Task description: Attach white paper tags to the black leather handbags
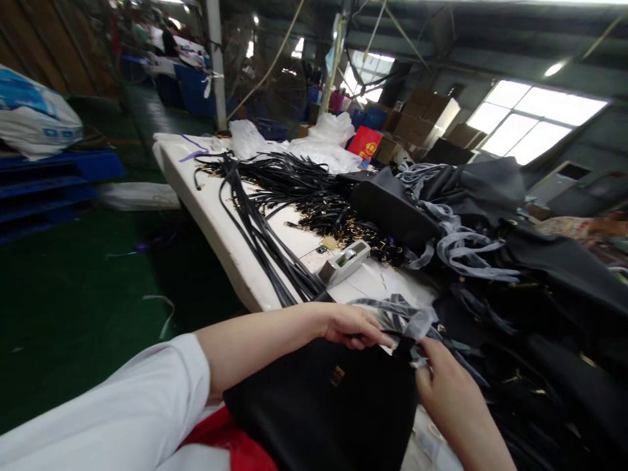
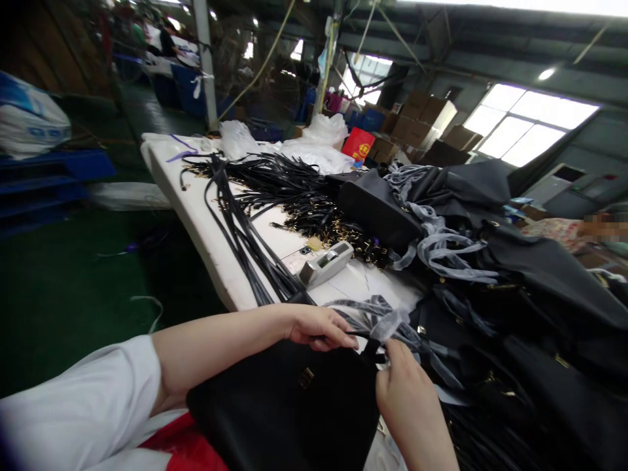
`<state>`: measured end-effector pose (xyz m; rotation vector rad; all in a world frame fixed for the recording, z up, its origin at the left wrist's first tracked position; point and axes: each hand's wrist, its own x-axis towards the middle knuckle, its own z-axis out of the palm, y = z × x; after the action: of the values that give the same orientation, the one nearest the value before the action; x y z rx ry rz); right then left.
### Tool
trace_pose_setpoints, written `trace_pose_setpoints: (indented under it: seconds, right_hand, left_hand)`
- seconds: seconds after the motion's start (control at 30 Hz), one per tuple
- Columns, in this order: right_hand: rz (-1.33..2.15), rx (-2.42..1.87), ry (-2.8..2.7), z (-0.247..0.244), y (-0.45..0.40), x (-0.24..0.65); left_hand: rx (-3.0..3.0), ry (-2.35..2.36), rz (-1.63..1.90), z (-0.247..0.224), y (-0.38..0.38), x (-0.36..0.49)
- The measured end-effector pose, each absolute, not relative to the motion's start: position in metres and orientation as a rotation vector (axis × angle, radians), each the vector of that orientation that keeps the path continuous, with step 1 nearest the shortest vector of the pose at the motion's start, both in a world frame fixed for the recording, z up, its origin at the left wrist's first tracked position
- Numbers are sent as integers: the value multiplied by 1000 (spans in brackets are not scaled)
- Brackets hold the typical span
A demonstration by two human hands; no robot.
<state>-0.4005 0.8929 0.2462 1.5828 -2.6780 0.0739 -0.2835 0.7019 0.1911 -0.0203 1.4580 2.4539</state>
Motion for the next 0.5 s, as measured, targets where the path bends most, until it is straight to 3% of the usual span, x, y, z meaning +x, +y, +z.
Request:
trace_pose_setpoints:
  seconds: [0.37,0.5]
  right_hand:
    - [74,1161,-2884,274,911,-368]
    - [454,1199,-3020,260,928,-351]
  left_hand:
    - [-289,2073,2119,161,718,-283]
    - [-379,2083,2101,147,735,-278]
